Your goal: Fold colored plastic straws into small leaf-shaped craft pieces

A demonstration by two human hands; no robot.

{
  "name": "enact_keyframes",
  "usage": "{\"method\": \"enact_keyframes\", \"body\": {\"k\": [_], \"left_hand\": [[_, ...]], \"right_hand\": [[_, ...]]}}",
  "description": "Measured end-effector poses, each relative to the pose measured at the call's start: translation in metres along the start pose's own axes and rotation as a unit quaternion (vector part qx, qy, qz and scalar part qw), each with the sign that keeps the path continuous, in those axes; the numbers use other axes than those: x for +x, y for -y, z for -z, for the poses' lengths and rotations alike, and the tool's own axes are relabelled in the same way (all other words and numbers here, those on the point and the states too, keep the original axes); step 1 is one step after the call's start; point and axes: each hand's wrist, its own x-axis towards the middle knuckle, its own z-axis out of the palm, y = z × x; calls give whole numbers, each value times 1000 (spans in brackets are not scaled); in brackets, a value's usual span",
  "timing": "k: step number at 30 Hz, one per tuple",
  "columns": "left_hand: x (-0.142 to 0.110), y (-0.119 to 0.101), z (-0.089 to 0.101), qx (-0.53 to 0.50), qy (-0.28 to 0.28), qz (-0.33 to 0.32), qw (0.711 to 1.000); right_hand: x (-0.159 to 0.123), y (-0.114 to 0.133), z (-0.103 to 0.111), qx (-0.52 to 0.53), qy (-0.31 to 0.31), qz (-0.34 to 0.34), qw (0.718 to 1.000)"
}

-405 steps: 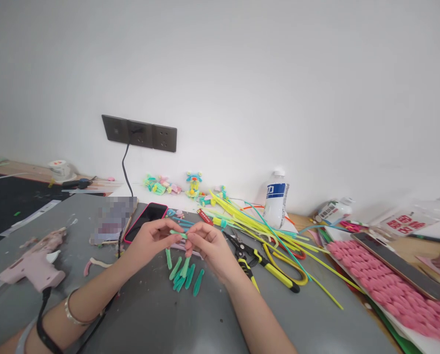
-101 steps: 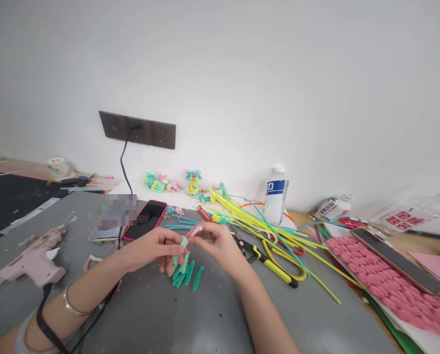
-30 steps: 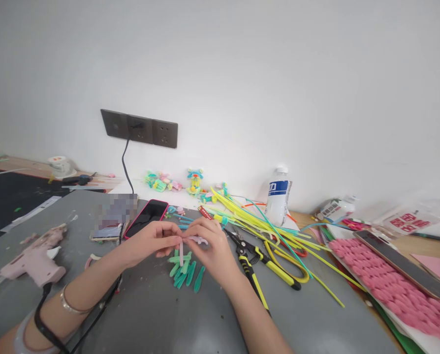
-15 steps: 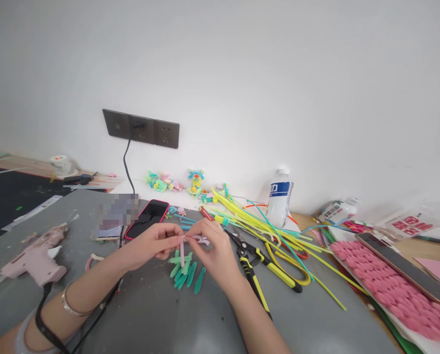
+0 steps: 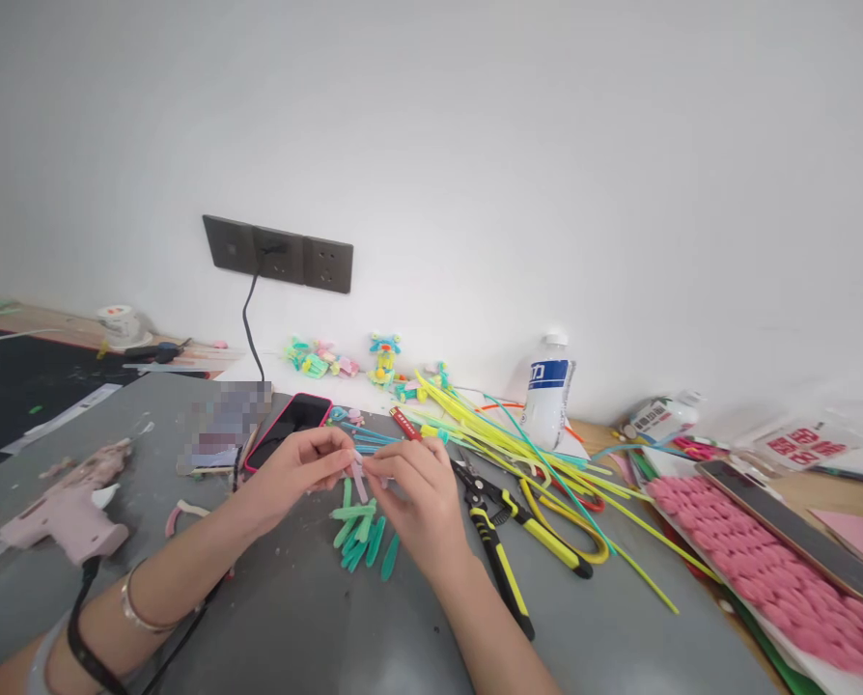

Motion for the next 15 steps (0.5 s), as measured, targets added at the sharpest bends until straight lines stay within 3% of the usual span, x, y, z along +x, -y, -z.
{"method": "enact_keyframes", "body": {"k": [5, 15], "left_hand": [[1, -2, -2, -46, -12, 17, 999], [2, -4, -2, -70, -33, 26, 997]], "right_hand": [[1, 3, 0, -14, -9, 12, 1000], [-2, 5, -3, 4, -25, -42, 999]]}}
